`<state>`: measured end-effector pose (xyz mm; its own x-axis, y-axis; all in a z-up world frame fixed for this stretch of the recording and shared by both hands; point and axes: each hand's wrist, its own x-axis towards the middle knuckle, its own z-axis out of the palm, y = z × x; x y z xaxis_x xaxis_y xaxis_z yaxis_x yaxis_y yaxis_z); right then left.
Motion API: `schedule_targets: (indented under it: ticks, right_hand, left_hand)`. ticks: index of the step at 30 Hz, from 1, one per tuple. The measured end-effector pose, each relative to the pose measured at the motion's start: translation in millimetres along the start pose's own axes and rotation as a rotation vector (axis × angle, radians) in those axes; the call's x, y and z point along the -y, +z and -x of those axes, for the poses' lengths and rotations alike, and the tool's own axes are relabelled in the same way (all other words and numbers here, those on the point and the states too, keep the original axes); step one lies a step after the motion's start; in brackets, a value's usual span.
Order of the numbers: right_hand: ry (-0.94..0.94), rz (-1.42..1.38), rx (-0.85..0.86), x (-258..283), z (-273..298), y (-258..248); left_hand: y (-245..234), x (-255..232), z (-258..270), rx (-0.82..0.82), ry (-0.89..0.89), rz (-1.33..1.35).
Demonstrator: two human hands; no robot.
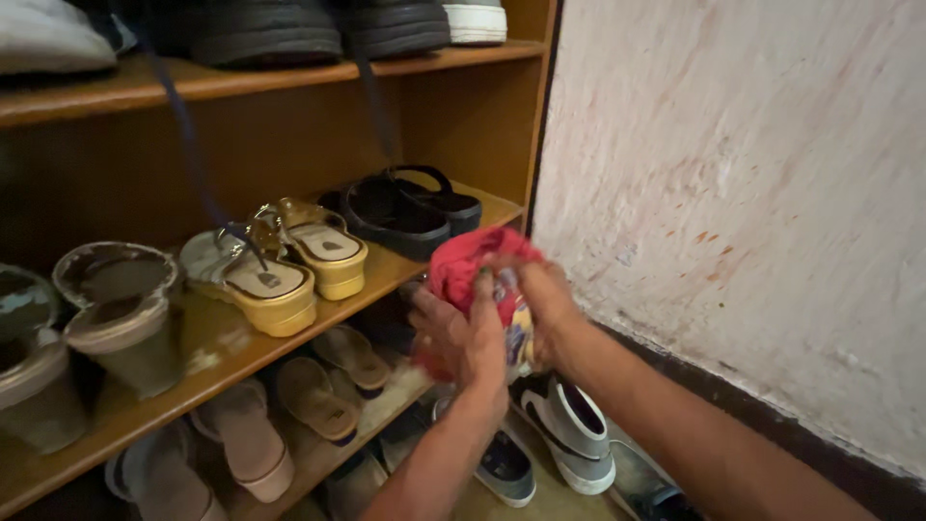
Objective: The person wipes various shoes and sandals with a cloth, handling them one at a time and moving some within a wooden shoe rack.
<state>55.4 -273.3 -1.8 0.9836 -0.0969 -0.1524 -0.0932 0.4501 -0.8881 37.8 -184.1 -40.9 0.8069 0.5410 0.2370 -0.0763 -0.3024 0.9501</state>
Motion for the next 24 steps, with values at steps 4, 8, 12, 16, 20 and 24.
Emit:
schedule_targets:
  ticks: [4, 8, 12, 16, 20, 24]
  right_hand:
    - [0.076, -0.245, 0.104, 14, 13, 10]
    - [-0.072, -0.121, -0.014, 9, 15, 8]
    - [-0.715, 0.463, -0.104, 2, 0, -12]
    - [-0.722, 0.538, -0.06, -1, -9, -25]
    - [-1.054, 0.649, -0.25, -8, 14, -21]
    - [-1.142, 0.729, -0.023, -20, 34, -20]
  left_hand:
    - [-9, -21, 7, 0.381, -0.231, 0.813]
    - [-6, -27, 11, 0.486, -0.554, 0.983]
    - [5, -23, 16, 0.31, -0.469, 0.976]
    - [7, -17, 16, 0.253, -0.278, 0.979]
    - [7, -2, 18, 0.15, -0.071, 0.696]
    - [14, 0, 25, 0.136, -0.023, 0.767]
